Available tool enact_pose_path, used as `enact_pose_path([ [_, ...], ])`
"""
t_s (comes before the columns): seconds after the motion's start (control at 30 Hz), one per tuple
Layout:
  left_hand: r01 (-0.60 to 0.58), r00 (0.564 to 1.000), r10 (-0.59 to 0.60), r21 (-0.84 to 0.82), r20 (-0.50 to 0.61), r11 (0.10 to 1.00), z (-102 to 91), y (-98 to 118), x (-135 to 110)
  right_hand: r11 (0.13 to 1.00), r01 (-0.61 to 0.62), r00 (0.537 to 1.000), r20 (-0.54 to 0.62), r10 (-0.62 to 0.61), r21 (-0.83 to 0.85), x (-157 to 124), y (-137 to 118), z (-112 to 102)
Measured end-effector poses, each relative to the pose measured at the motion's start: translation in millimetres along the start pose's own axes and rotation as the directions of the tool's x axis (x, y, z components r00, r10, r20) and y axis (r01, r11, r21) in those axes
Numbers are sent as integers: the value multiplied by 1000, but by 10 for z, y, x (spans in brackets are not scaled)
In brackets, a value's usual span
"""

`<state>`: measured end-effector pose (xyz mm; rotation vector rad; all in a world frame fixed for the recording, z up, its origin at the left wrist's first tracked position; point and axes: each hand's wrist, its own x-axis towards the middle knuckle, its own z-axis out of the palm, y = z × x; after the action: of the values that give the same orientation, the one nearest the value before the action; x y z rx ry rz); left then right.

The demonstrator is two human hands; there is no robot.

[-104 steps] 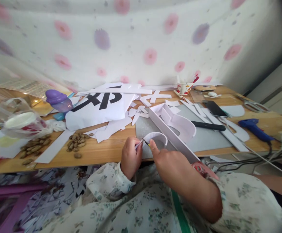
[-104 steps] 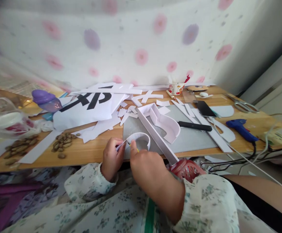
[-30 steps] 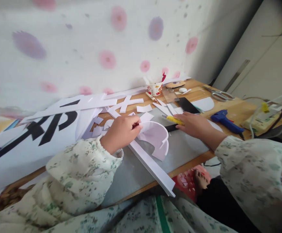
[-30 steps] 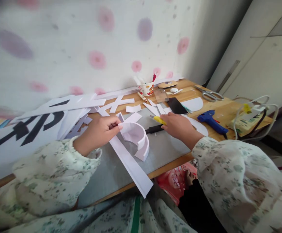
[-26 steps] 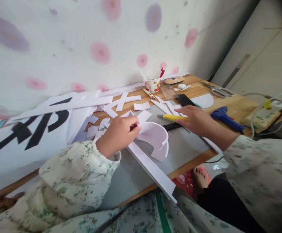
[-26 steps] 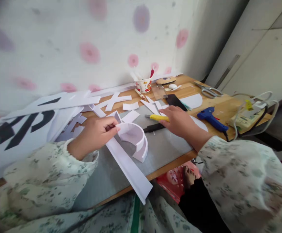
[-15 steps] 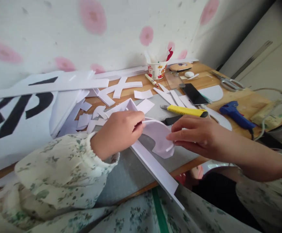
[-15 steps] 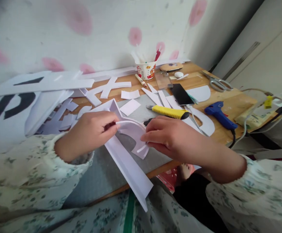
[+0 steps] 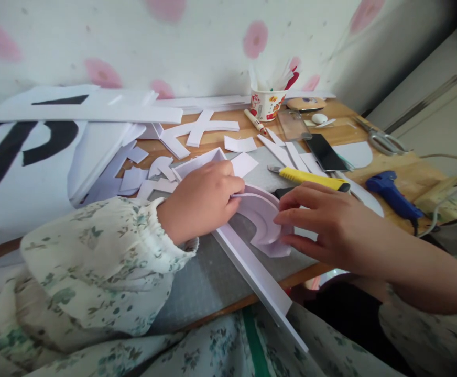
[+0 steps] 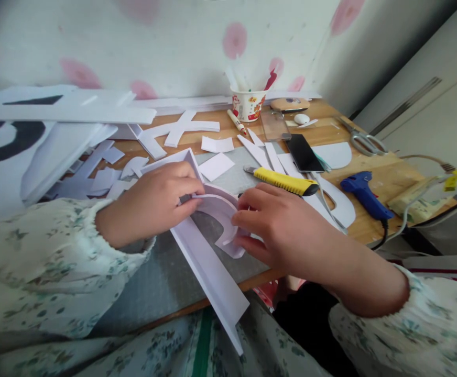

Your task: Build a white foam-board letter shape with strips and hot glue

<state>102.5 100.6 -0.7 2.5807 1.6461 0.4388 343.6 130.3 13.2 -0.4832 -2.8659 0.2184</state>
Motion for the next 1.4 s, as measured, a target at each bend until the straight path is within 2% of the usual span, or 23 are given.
enact_pose_path([
  [0.13, -21, 999, 24, -71, 37, 997, -15, -61, 11, 996, -43, 999, 2, 43, -76, 33, -73, 9],
  [0.33, -19, 998, 26, -107, 65, 994, -43, -84, 13, 994, -60, 997, 43, 65, -94, 18, -154, 2],
  [0.73, -32, 994, 33, -15, 102, 999, -62, -36, 11, 997, -55, 998, 39, 57, -52, 17, -168, 30],
  [1.13, 1, 997, -1, -6, 76, 1000, -74, -15, 11, 990, -47, 999, -21, 45, -130, 33, -165, 79],
  [1.4, 17, 999, -16, -38, 34, 999, -153, -2, 25, 996, -14, 1000, -20, 13, -86, 7, -100, 112],
])
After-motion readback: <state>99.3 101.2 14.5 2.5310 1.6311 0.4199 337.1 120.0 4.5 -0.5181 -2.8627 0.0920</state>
